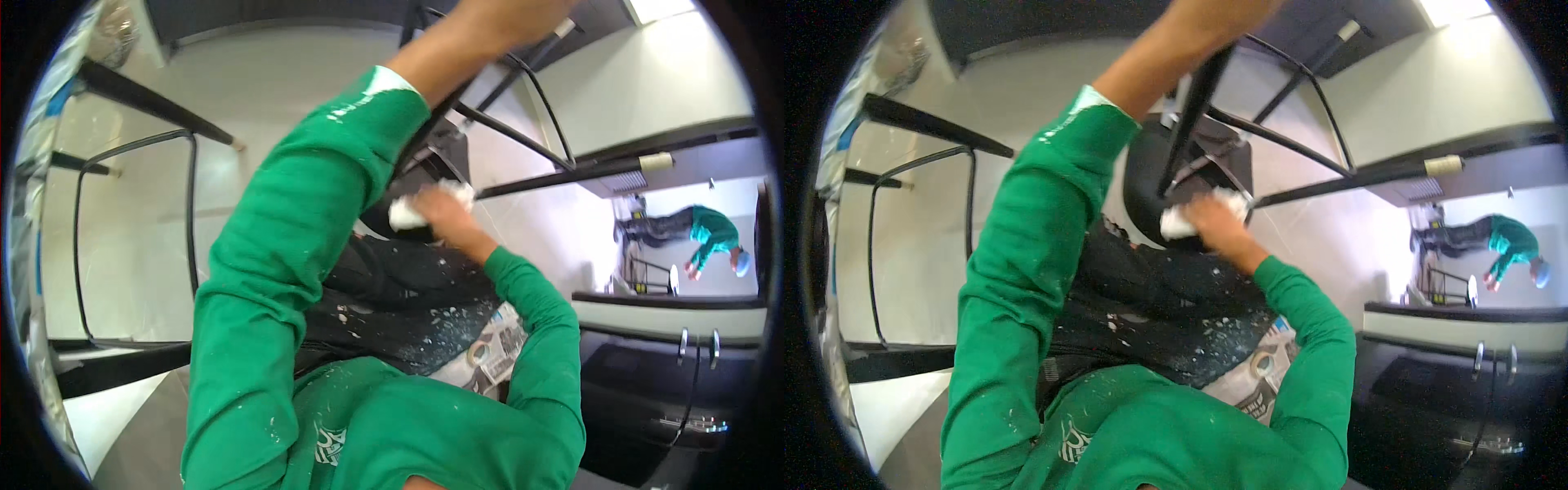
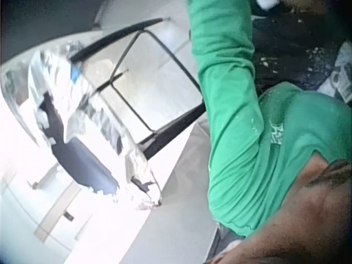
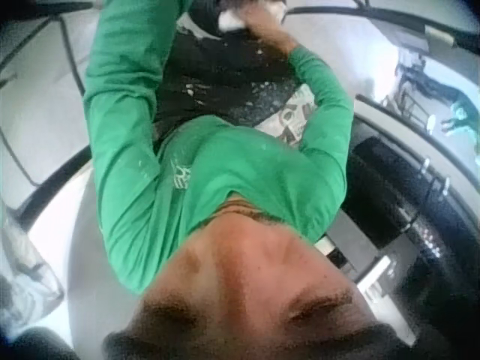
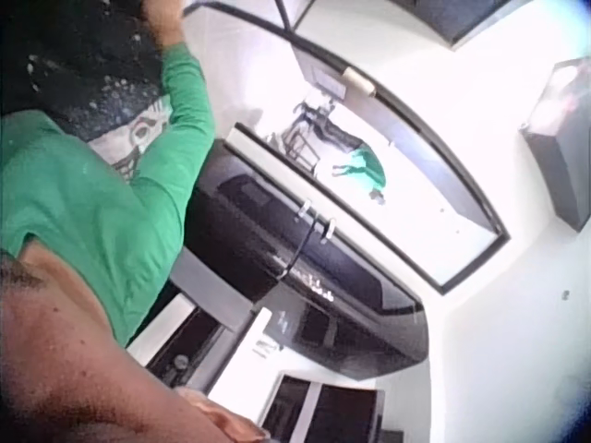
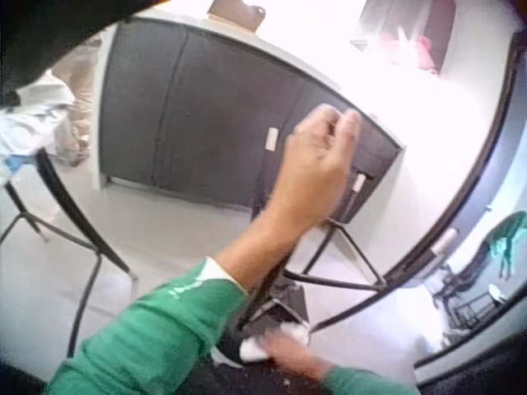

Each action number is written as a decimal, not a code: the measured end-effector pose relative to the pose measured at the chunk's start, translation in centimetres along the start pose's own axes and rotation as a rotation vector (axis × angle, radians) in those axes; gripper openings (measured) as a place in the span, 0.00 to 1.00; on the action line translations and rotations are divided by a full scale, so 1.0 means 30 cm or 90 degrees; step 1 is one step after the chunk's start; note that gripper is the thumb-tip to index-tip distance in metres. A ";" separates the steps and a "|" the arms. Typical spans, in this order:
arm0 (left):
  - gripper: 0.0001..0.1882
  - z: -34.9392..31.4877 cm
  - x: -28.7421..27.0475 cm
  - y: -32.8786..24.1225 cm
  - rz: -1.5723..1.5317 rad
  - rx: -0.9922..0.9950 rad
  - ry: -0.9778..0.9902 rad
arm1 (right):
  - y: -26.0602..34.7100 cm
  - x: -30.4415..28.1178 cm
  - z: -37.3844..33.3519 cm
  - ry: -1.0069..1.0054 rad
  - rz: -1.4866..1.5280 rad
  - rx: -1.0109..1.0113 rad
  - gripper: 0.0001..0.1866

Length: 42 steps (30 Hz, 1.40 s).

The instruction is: The person cleans the underside of a black chair with a cloth and then applies tape to its frame while sitting on the floor.

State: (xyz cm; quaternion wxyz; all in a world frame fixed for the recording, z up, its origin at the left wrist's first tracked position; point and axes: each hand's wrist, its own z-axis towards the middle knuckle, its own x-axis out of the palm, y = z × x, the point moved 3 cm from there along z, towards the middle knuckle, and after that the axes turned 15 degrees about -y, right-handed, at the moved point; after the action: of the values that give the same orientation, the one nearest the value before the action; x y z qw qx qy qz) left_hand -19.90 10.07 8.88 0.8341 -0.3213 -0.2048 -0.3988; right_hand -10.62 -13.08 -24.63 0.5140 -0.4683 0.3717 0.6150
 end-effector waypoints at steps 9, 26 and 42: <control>0.17 -0.021 0.056 0.024 -0.111 -0.123 0.069 | -0.332 0.079 -0.418 0.254 -0.570 0.030 0.33; 0.15 -0.029 0.060 0.020 -0.088 -0.158 0.060 | -0.382 -1.057 -0.490 -0.617 -0.306 0.471 0.18; 0.15 -0.009 0.055 0.043 -0.094 -0.118 0.052 | -0.277 -0.185 -0.583 -0.360 0.540 1.039 0.16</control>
State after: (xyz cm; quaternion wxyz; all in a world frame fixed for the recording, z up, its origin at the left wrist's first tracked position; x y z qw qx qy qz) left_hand -17.87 9.62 9.20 0.7767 -0.3645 -0.1559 -0.4894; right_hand 1.09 -29.45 -24.09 0.4869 0.3728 0.6859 0.3919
